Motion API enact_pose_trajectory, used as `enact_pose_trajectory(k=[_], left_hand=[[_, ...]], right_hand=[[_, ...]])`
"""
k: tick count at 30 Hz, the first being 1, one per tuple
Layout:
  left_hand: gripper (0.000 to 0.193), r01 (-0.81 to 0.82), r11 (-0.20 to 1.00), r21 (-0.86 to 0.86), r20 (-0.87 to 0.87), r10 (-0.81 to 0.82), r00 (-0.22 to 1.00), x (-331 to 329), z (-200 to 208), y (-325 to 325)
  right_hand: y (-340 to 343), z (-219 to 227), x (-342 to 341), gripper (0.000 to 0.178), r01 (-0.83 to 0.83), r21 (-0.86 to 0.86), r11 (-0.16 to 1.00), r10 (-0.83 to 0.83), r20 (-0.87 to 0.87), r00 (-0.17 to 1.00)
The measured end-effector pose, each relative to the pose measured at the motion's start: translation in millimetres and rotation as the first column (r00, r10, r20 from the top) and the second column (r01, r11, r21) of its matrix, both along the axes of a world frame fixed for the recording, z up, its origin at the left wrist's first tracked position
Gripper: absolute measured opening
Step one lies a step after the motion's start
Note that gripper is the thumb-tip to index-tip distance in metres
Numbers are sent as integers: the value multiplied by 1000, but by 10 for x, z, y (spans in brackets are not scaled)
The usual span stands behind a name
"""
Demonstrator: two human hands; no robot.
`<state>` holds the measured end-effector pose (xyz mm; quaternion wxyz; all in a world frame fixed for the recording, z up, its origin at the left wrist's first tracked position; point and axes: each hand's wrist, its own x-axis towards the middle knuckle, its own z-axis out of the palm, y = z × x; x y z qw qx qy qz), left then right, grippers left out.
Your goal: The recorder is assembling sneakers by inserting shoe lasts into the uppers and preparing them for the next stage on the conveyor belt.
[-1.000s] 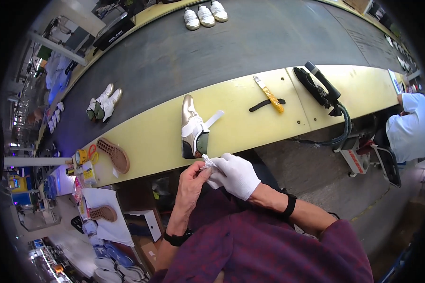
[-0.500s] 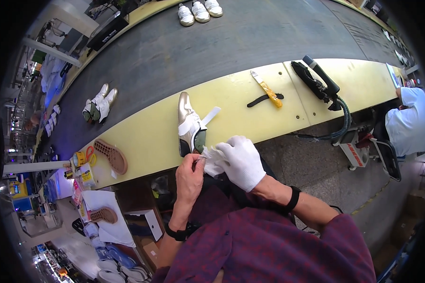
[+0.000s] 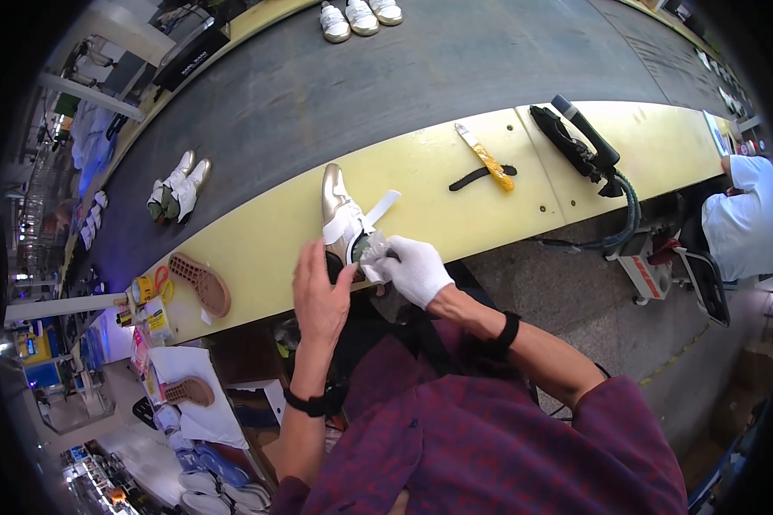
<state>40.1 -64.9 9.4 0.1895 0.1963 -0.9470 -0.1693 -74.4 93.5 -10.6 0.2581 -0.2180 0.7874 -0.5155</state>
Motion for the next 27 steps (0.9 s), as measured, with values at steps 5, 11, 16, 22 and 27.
enact_pose_trajectory(k=[5,11,16,22,27], left_hand=[[77,-13,991,134,111,-2,994,-52,-160,10],[73,41,985,167,34,-47,998,-103,-141,5],[74,-8,988,153,59,-1,998,-70,-194,-24],[80,-60,993,101,59,54,997,-74,-265,-34],[79,-52,977,206,21,49,999,-137,-360,-76]], right_hand=[[-242,196,-41,30,-76,197,977,60,87,994],[-344,106,-59,22,-61,196,979,68,-31,997],[-425,-228,-43,21,-226,116,967,226,10,974],[12,-235,-390,17,-117,72,991,137,-444,885],[821,-86,-1619,36,583,193,789,-24,-939,344]])
